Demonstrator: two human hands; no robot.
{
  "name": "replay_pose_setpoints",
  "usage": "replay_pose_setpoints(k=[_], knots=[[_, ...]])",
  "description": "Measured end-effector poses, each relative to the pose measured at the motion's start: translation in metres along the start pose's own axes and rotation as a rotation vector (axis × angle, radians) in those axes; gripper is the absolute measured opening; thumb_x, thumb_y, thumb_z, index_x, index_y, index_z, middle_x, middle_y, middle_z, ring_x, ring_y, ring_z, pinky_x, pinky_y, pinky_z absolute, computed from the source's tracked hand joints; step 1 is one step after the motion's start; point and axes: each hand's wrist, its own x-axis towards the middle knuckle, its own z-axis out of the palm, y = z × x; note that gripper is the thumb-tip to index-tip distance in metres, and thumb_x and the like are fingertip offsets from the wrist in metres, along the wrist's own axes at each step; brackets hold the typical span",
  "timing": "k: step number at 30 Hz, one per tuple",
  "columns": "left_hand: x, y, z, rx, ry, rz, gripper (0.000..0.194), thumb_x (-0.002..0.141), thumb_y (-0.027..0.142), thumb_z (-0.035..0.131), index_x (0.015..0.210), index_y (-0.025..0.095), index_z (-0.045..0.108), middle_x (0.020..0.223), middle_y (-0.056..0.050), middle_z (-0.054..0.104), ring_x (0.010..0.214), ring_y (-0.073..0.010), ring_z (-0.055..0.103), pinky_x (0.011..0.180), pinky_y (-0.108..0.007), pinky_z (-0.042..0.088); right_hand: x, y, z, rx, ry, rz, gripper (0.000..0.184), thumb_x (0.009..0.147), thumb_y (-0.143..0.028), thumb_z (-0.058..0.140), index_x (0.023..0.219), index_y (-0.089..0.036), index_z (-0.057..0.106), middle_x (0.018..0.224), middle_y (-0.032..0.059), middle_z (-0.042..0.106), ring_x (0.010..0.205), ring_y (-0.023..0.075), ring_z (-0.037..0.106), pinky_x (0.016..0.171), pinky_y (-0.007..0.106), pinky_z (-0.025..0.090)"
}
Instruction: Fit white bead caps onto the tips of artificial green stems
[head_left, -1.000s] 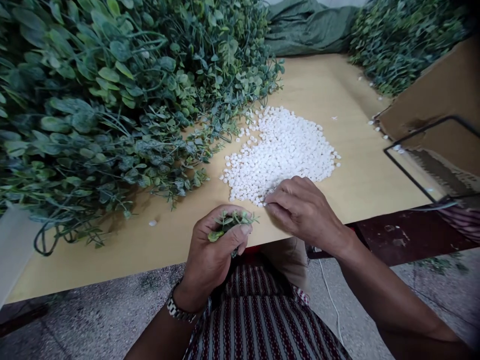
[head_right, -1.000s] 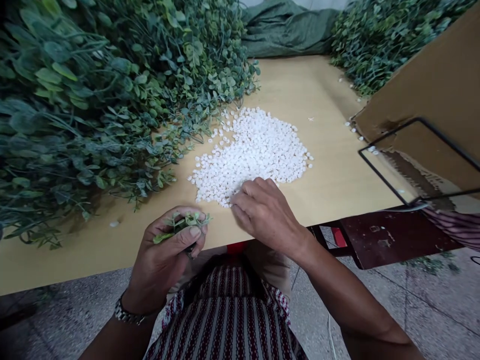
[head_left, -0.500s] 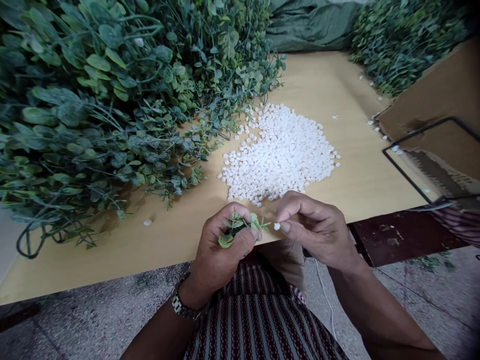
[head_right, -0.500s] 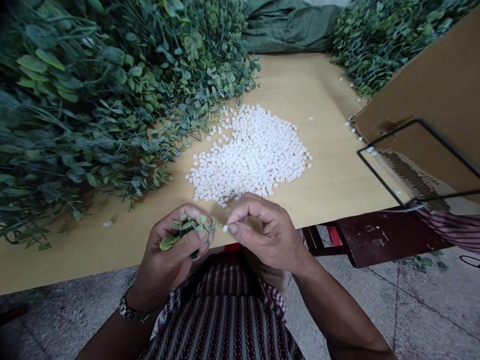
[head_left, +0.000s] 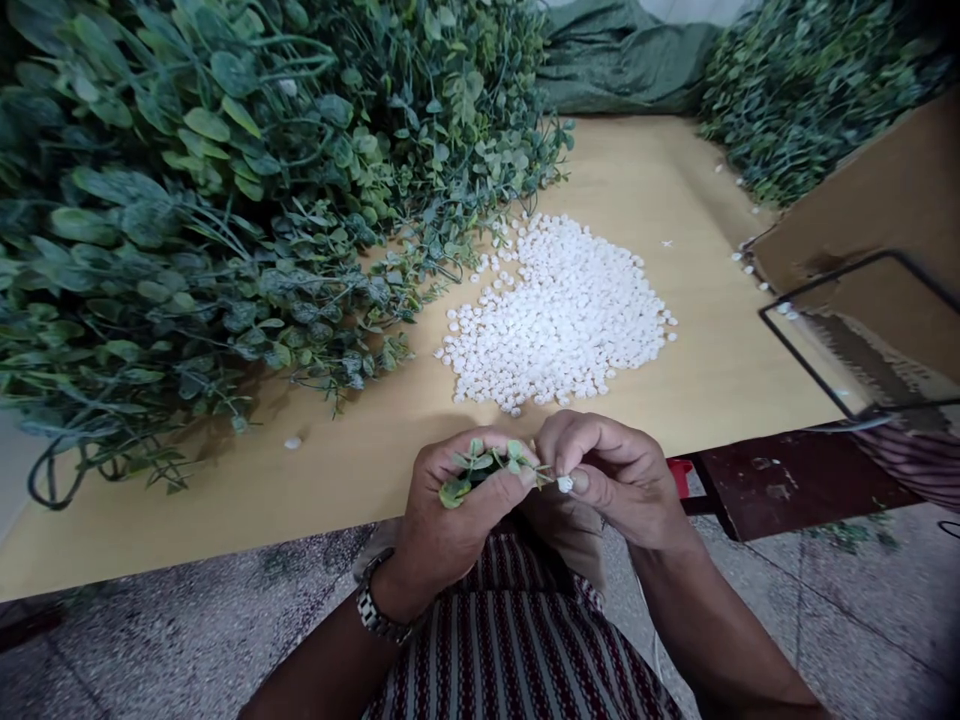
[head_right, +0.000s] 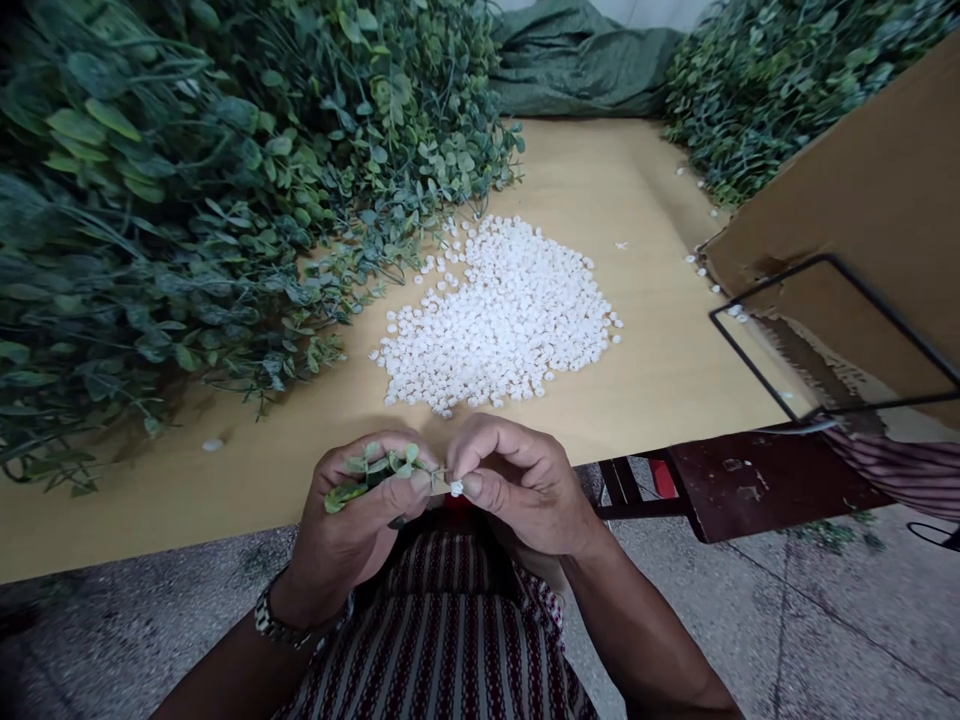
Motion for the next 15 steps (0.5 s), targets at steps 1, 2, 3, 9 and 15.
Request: replay_pose_setpoints(k=[1,2,3,9,15], knots=[[-0.0001,-0.0009,0.0001,-0.007,-0.001,0.001,0.008,0.078,0.016,0.066,0.077,0.022,0.072,0.065,0.005,0.06,0.048,-0.0033,0.044,0.05,-0.016,0.04,-0.0002,0.0007,0.0005,0.015,-0.002,-0.006,0.004,0.084,-0.017,0.06,0.083,-0.018,0.064,0.074,0.0013,0.055,0.071,0.0122,0.051,0.065,0.027,0.042],[-0.0003,-0.0018,0.0001,-0.012,-0.005,0.003,0.008,0.078,0.016,0.066,0.077,0.022,0.071,0.066,0.005,0.061,0.049,-0.0034,0.045,0.049,-0.016,0.04,-0.0004,0.0014,0.0009,0.026,-0.002,-0.012,0.004,0.084,-0.017,0.06,0.083,-0.018,0.064,0.074,0.0013,0.056,0.071,0.0123,0.051,0.065,0.027,0.042],[-0.0006,-0.0029,0.0001,-0.016,-0.01,0.006,0.007,0.078,0.017,0.066,0.077,0.022,0.071,0.067,0.005,0.061,0.05,-0.0036,0.046,0.049,-0.016,0.04,-0.0007,0.0021,0.0011,0.032,0.0,-0.018,0.004,0.084,-0.017,0.06,0.083,-0.018,0.064,0.074,0.0014,0.056,0.071,0.0124,0.052,0.065,0.027,0.042],[-0.0039,-0.0069,0.0,0.016,0.012,0.047,0.006,0.08,0.017,0.064,0.08,0.02,0.069,0.066,0.004,0.061,0.047,-0.0037,0.044,0.046,-0.017,0.039,-0.0026,0.0061,-0.0014,-0.003,-0.016,-0.051,0.004,0.084,-0.017,0.06,0.085,-0.019,0.064,0.075,0.0018,0.058,0.071,0.0133,0.054,0.066,0.029,0.045],[-0.0041,0.0017,0.0035,0.186,0.044,0.089,0.004,0.077,0.014,0.063,0.074,0.016,0.065,0.062,0.002,0.058,0.047,-0.0059,0.044,0.045,-0.019,0.038,-0.0023,0.0102,-0.0016,-0.049,-0.018,-0.097,0.003,0.084,-0.018,0.061,0.084,-0.018,0.063,0.073,0.0021,0.059,0.069,0.0139,0.056,0.065,0.03,0.047]])
